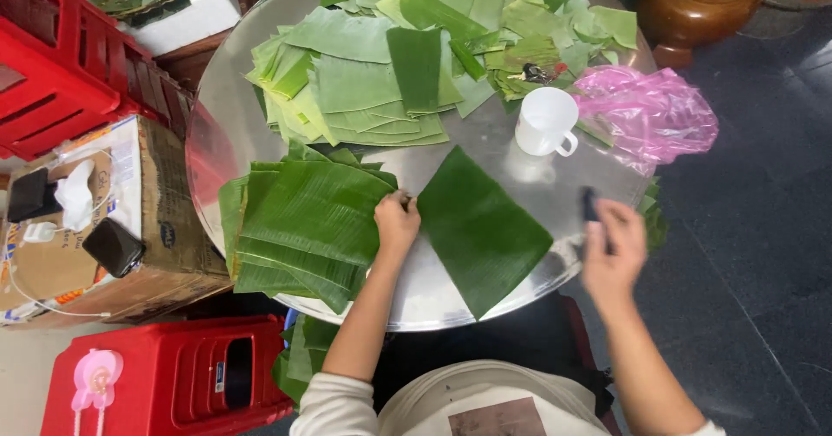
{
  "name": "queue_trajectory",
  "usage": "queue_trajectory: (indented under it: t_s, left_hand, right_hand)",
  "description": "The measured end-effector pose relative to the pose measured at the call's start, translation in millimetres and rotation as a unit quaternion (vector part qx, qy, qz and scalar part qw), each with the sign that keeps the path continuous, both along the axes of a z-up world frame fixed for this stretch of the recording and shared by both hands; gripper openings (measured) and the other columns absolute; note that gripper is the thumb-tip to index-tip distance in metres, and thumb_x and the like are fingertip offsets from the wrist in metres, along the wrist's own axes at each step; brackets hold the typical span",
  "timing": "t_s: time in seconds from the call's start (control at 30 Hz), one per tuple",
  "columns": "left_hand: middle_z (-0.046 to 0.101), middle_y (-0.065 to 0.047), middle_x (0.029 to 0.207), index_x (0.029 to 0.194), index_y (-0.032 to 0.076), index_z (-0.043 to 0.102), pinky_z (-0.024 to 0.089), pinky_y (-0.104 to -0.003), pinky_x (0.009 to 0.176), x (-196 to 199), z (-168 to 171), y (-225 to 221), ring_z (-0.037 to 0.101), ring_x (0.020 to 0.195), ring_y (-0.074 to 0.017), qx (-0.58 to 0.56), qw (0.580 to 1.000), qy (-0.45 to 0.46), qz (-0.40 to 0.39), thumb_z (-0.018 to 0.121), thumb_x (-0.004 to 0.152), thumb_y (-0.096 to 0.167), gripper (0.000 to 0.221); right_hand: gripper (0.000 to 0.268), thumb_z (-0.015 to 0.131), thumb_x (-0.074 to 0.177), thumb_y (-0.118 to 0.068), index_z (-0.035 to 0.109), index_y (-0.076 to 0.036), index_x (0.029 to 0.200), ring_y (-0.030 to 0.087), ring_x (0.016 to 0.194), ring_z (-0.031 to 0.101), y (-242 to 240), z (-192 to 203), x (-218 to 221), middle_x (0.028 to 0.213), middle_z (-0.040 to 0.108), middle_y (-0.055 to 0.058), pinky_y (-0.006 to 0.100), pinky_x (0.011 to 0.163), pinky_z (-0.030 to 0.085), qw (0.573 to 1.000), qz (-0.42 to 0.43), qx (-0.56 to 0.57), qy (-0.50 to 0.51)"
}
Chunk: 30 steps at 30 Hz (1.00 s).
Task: A person is cleaning banana leaves by wiping them with a cloth and then stacking them neatly on a metal table.
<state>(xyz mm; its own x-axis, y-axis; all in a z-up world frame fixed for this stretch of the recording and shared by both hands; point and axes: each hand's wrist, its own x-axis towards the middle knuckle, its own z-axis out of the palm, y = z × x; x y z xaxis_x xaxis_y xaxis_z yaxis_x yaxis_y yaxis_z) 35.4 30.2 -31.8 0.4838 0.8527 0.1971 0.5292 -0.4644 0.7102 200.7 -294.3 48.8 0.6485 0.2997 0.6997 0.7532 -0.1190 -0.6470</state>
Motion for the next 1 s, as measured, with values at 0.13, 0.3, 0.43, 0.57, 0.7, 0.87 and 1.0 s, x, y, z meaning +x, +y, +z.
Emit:
queue_trajectory:
  t_s: [0.13,0.3,0.43,0.57,0.7,0.87,1.0]
  left_hand:
    - [0.063,-0.014,0.121,0.101,0.007,0.081,0.053,-0.046,0.084,-32.2,26.6,-21.2,0.060,0.105,-0.0377,0.177,0.978,0.079,-0.079,0.079,0.080,0.014,0.023]
    - [0.047,-0.008,0.147,0.099,0.019,0.082,0.041,-0.046,0.095,-43.4,42.0,-24.5,0.042,0.125,-0.0364,0.100,0.965,0.218,-0.109,0.073,0.084,0.017,0.017]
    - [0.040,-0.011,0.152,0.108,0.022,0.081,0.032,-0.051,0.099,-45.7,49.2,-20.3,0.036,0.132,-0.0397,0.063,0.964,0.223,-0.133,0.072,0.087,0.016,0.024]
    - [0.040,-0.012,0.154,0.111,0.022,0.080,0.031,-0.053,0.102,-40.8,55.5,-18.1,0.035,0.135,-0.0405,0.036,0.963,0.231,-0.130,0.072,0.088,0.016,0.025]
    - [0.040,-0.012,0.152,0.109,0.020,0.080,0.031,-0.053,0.101,-43.0,60.1,-23.9,0.034,0.134,-0.0388,0.030,0.963,0.239,-0.121,0.071,0.090,0.020,0.021]
    - [0.041,-0.012,0.150,0.104,0.018,0.081,0.032,-0.054,0.101,-36.3,62.8,-25.8,0.034,0.132,-0.0386,0.049,0.956,0.263,-0.120,0.071,0.089,0.024,0.019]
    - [0.042,-0.014,0.149,0.100,0.015,0.081,0.032,-0.054,0.100,-33.5,58.1,-32.1,0.036,0.130,-0.0384,0.062,0.952,0.274,-0.117,0.076,0.084,0.032,0.024]
  right_hand:
    - [0.034,0.065,0.098,-0.017,0.072,-0.023,0.131,0.032,0.121,0.062,95.0,-18.7,-31.5,0.127,0.067,0.008,0.047,0.104,0.045,0.981,0.136,-0.123,-0.058]
    - [0.026,0.055,0.102,-0.022,0.073,-0.022,0.121,0.032,0.108,0.062,186.0,-62.8,-60.4,0.128,0.066,0.004,0.045,0.083,0.048,0.914,0.236,-0.283,-0.168]
    - [0.033,0.047,0.103,-0.021,0.069,-0.016,0.128,0.037,0.112,0.057,216.8,-61.2,-26.9,0.135,0.061,0.010,0.052,0.086,0.047,0.861,0.264,-0.403,-0.162]
    - [0.034,0.056,0.100,-0.024,0.070,-0.023,0.131,0.032,0.115,0.054,252.5,-81.6,35.8,0.135,0.060,0.002,0.048,0.086,0.044,0.882,0.115,-0.444,-0.112]
    - [0.038,0.048,0.103,-0.022,0.066,-0.026,0.137,0.031,0.114,0.052,223.1,-68.4,-7.1,0.134,0.059,0.001,0.046,0.088,0.042,0.858,0.139,-0.482,-0.114]
    - [0.043,0.051,0.095,-0.016,0.063,-0.018,0.136,0.037,0.109,0.054,111.0,-68.6,-89.8,0.135,0.059,0.010,0.049,0.081,0.046,0.837,0.291,-0.430,-0.172]
    - [0.040,0.049,0.097,-0.019,0.064,-0.020,0.135,0.037,0.106,0.057,86.2,-77.4,-63.7,0.132,0.062,0.009,0.046,0.077,0.047,0.851,0.298,-0.389,-0.186]
